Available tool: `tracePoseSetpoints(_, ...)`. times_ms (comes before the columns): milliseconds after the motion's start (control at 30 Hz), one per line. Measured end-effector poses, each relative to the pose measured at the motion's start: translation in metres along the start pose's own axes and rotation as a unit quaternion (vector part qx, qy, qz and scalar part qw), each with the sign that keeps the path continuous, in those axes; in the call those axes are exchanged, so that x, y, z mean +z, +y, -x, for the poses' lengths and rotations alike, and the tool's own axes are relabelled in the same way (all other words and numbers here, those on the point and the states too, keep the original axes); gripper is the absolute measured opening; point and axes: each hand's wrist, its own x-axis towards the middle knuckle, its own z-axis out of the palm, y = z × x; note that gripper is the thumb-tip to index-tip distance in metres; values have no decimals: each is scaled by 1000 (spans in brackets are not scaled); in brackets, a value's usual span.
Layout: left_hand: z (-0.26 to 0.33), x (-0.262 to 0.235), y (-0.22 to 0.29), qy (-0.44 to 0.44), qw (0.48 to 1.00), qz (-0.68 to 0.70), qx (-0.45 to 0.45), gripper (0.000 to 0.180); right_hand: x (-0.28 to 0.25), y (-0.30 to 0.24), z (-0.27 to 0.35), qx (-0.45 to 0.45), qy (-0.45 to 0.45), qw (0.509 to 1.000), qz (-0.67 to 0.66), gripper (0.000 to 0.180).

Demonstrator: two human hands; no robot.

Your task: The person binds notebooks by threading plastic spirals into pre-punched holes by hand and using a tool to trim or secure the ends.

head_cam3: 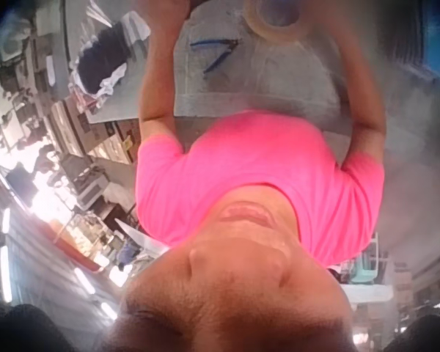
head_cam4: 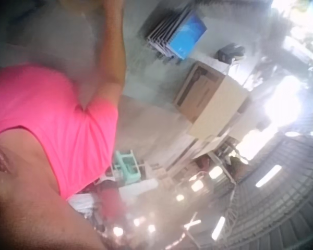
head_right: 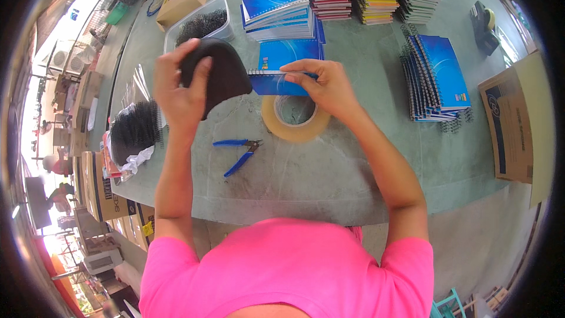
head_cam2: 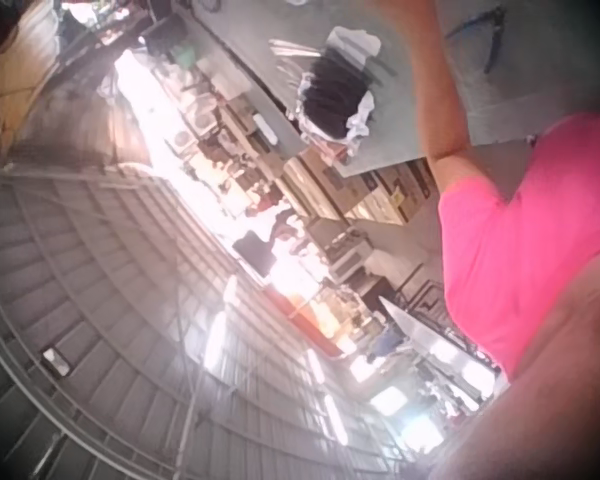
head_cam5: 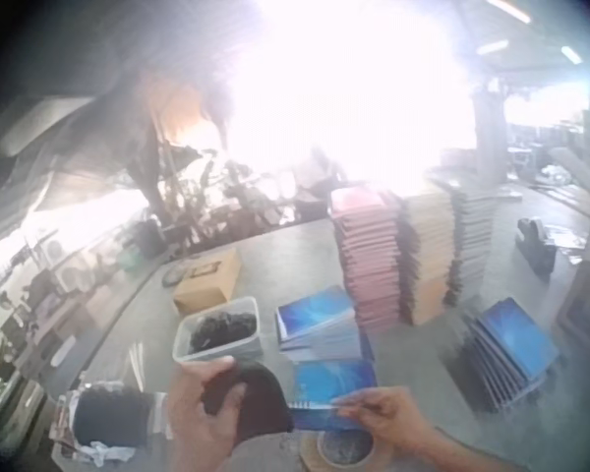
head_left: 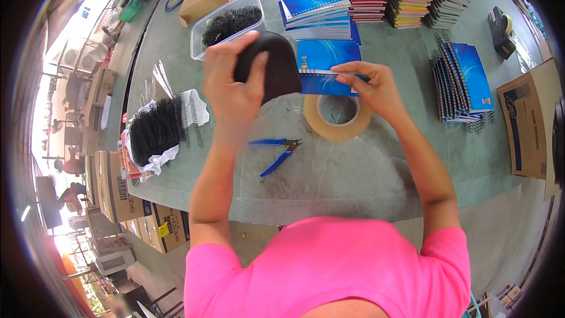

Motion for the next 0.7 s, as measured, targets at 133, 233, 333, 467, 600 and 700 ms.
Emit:
tracePoseSetpoints(133,10,8,-7,-128,990,-39,41,30,2,-4,-1,9,7,1000,-11,17)
tracePoseSetpoints(233,-8,5,9,6,1000,-7,3,35,-1,1,0,-15,7,1000,-6,17)
tracePoseSetpoints(333,13,22,0,-149,986,-62,36,31,1,5,-2,-36,5,999,-2,18)
tracePoseSetpoints(467,-9,12,-1,-18,999,-13,30,29,-3,1,6,10,-1,997,-80,23)
tracePoseSetpoints(600,8,25,-5,-153,985,-23,75,34,-11,10,11,58,-21,983,-172,27)
tracePoseSetpoints(700,-4,22,1,-28,998,29,-47,39,-8,11,10,84,-41,984,-154,26)
